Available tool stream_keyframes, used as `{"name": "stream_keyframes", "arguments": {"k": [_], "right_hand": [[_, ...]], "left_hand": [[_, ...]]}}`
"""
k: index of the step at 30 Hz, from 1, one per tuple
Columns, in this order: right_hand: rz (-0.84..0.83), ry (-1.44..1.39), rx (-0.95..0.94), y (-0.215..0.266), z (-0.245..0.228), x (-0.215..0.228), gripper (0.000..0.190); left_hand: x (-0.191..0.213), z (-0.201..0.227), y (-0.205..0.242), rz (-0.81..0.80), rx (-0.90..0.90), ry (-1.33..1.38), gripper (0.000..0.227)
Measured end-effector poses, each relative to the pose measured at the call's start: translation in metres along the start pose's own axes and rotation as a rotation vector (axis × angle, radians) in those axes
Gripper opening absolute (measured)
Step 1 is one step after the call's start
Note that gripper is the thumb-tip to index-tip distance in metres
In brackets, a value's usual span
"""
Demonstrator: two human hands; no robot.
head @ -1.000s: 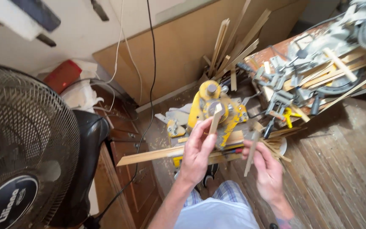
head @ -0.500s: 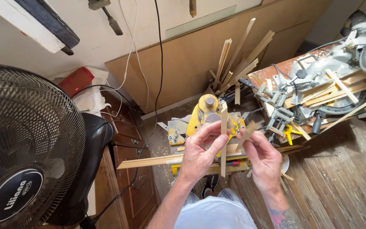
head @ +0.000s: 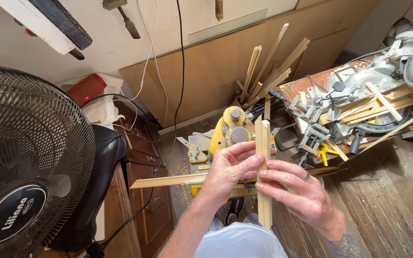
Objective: Checking the fit of wooden joints and shaping a piece of wood using a shaper machine
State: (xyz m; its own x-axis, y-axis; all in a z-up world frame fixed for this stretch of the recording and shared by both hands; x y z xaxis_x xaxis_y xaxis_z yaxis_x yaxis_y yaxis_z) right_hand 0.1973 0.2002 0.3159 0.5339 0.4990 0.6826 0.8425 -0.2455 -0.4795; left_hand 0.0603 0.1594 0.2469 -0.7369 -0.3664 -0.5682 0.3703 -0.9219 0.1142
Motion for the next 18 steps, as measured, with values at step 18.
{"name": "stream_keyframes", "arguments": {"k": [18], "right_hand": [[0.454,-0.647,-0.721,0.016,0.106,-0.079,0.026]], "left_hand": [[0.048,0.007,-0.017,-0.158,-0.525,-0.418,0.036]]}}
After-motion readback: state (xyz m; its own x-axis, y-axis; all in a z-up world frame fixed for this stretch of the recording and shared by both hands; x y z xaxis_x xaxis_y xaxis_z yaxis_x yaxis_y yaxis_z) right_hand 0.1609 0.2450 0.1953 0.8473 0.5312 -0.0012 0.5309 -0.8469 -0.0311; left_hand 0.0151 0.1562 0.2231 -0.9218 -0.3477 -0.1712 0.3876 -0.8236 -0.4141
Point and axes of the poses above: each hand's wrist, its own y-axis away from the middle knuckle, its own x-axis out of the back of the hand, z = x × y, the point moved 7 cm from there along -y, towards the middle knuckle, and after that the axes turned 13 degrees about -x, right-handed, at the moved point
